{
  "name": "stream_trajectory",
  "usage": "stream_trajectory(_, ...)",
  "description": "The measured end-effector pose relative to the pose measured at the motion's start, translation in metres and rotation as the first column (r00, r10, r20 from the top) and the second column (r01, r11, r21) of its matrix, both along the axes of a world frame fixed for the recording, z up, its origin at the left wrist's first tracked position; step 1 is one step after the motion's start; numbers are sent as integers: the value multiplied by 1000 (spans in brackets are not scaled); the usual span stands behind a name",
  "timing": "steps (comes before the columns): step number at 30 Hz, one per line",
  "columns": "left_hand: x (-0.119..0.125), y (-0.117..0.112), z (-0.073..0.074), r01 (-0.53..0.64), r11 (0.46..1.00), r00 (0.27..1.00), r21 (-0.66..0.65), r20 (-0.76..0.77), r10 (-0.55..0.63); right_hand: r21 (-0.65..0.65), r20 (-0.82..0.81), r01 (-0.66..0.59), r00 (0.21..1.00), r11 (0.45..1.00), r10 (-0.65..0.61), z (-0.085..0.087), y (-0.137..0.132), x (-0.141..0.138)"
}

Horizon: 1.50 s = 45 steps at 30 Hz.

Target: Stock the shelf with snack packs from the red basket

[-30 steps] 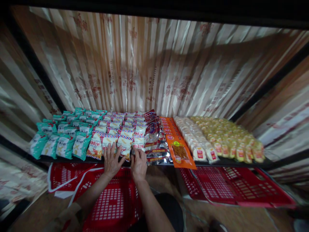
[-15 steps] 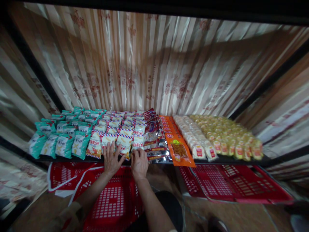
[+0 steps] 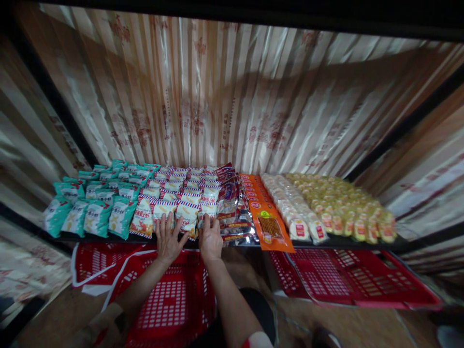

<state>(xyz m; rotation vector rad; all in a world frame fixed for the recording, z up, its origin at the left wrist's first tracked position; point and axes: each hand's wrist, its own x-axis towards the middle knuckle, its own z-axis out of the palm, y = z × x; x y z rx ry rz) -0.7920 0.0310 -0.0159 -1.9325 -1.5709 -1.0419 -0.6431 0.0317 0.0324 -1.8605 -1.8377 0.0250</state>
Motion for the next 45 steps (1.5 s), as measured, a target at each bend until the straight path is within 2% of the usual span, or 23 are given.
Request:
stream_trajectory(9,6,1,5,-30,998,999,58,36,28,-82,-22,-41,999,996,39,0,-1,0)
stream_trajectory(14,6,2,3,-35,997,999,63,29,34,-84,-49,-63,997,994,59,0,1,0)
stream_trajectory(20,6,4,0,-47,996,999,73,7,47,-18,-82,-57,995,998,55,-2,-5,-1)
stream_trajectory(25,5,4,-2,-35,996,999,80,-2,35,8,-67,-113,991,994,113,-12,-12,-3)
stream_trajectory(32,5,4,-3,-20,998,1000,66,6,20,105,-98,-161,980,981,171,-27,-6,-2)
stream_trajectory(36,4,3,-3,-9,998,1000,68,-6,10,127,-130,-188,970,974,204,-30,-8,-3)
stream_trajectory(38,4,3,-3,-3,997,1000,72,-12,4,116,-137,-182,971,976,198,-23,-8,-3)
stream_trajectory(41,4,3,-2,5,997,1000,76,-14,-4,61,-79,-170,982,984,174,-1,-2,1)
stream_trajectory(45,5,4,-2,12,996,1000,86,-8,-12,-57,190,-129,972,990,137,40,19,12)
